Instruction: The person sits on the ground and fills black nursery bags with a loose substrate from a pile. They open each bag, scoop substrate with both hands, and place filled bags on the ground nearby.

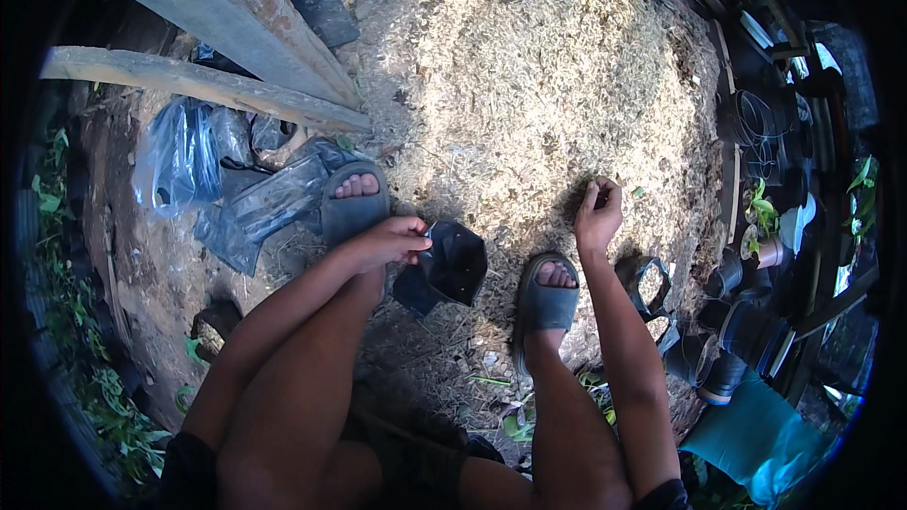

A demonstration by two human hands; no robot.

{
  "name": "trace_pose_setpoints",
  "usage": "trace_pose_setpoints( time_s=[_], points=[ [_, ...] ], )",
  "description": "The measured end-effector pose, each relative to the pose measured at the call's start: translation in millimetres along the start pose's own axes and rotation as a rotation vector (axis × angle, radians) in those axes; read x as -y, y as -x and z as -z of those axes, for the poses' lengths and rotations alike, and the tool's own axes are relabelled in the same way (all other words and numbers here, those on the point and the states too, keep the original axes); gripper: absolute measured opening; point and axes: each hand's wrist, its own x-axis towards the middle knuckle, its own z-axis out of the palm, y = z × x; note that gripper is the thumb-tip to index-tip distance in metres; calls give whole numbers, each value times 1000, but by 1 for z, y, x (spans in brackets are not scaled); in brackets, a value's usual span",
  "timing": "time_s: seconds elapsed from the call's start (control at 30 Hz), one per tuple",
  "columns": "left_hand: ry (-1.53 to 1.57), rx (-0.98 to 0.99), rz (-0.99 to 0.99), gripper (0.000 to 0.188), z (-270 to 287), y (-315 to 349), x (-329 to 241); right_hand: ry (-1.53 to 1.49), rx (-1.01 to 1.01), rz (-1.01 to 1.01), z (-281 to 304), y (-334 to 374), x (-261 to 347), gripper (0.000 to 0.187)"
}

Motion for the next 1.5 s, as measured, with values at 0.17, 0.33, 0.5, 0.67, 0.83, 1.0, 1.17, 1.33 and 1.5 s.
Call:
trace_pose_setpoints(
  time_s=[0.17, 0.33, 0.5, 0.67, 0.83, 1.0, 1.17, 1.33, 1.5],
  points=[
    [26, -4, 29, 21, 0, 0, 1, -4, 2, -17, 1, -1, -2, 16],
    [-14, -1, 8, 20, 1, -1, 0, -15, 28, -60, 3, 0, -1, 16],
    [6, 13, -15, 20, -1, 0, 0, -19, 21, -24, 2, -1, -4, 17],
    [0, 16, 1, 20, 1, 1, -1, -4, 38, 24, 2, 0, -2, 18],
    [8, 33, -17, 22, 1, 1, 0, 169, 66, 239, 26, -27, 13, 21],
    [-12, 18, -10, 23, 1, 1, 0, 275, -458, -118, 55, -74, 7, 45],
    [-31, -40, 27, 23, 0, 1, 1, 351, -139, -53, 53, -37, -25, 36],
    [-17, 7, -6, 23, 0, 1, 0, 492, 1, -44, 39, -41, -39, 36],
    [-36, -6, -6, 21, 0, 1, 0, 665, 187, -69, 41, -60, -28, 21]
  ],
)
